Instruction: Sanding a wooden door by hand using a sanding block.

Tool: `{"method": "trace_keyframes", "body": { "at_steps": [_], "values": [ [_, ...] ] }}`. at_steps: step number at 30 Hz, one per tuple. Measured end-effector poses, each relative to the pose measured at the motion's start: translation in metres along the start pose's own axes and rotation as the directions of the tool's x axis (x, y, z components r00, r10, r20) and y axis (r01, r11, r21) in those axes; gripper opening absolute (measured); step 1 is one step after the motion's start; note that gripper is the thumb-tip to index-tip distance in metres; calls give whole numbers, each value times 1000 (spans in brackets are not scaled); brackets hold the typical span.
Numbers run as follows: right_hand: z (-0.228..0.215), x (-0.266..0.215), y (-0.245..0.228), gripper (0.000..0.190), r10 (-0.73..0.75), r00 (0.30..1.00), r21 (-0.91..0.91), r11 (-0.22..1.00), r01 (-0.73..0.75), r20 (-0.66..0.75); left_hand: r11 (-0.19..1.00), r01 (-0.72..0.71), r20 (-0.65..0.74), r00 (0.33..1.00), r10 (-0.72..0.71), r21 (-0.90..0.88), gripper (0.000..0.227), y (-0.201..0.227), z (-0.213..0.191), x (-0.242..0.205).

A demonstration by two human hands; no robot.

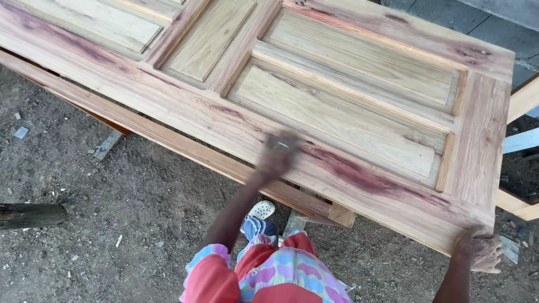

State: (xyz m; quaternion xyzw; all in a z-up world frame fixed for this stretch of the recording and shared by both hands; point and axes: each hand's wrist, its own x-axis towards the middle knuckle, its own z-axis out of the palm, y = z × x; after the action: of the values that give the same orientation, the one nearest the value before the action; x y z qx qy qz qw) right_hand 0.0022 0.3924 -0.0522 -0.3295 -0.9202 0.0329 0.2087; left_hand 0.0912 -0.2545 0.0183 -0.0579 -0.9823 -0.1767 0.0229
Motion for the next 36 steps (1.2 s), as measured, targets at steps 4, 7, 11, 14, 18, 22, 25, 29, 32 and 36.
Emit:
{"method": "trace_keyframes", "body": {
  "at_steps": [4, 7, 11, 14, 18, 22, 25, 29, 32, 36],
  "values": [
    [9, 2, 6, 54, -41, 997, -18, 999, 40, -62, 918, 395, -74, 916, -393, 12, 53, -112, -17, -27],
    [24, 10, 14, 52, -102, 986, -31, 995, 99, -128, 835, 550, -191, 818, -543, -23, 62, -146, 7, -34],
    [24, 9, 14, 55, -91, 994, 44, 995, 94, -61, 734, 679, -244, 709, -661, -16, 63, -81, 9, -22],
    [3, 1, 1, 57, -38, 999, 26, 999, 38, -4, 846, 532, -244, 818, -521, -25, 58, 5, 27, -6],
    [9, 5, 4, 55, -6, 1000, 37, 999, 6, 4, 995, 51, 57, 997, -56, 81, 69, 135, 48, 17],
    [14, 5, 8, 53, -69, 992, -82, 995, 60, -110, 931, -310, 10, 949, 314, 191, 70, 231, 85, 26],
    [-3, -2, 1, 54, -23, 1000, -57, 998, 23, 0, 887, -429, 91, 903, 420, 172, 69, 260, 90, 16],
    [-10, -1, -10, 61, 43, 997, -27, 999, -42, 61, 842, -491, 78, 870, 487, 225, 66, 227, 90, 13],
    [-3, 2, -3, 62, 32, 999, -27, 999, -31, 36, 847, -471, 112, 882, 458, 247, 77, 161, 85, 1],
    [-1, 0, -1, 61, 7, 1000, -28, 1000, -7, 4, 954, -243, 180, 961, 211, 176, 91, 44, 56, -22]
  ]
}}
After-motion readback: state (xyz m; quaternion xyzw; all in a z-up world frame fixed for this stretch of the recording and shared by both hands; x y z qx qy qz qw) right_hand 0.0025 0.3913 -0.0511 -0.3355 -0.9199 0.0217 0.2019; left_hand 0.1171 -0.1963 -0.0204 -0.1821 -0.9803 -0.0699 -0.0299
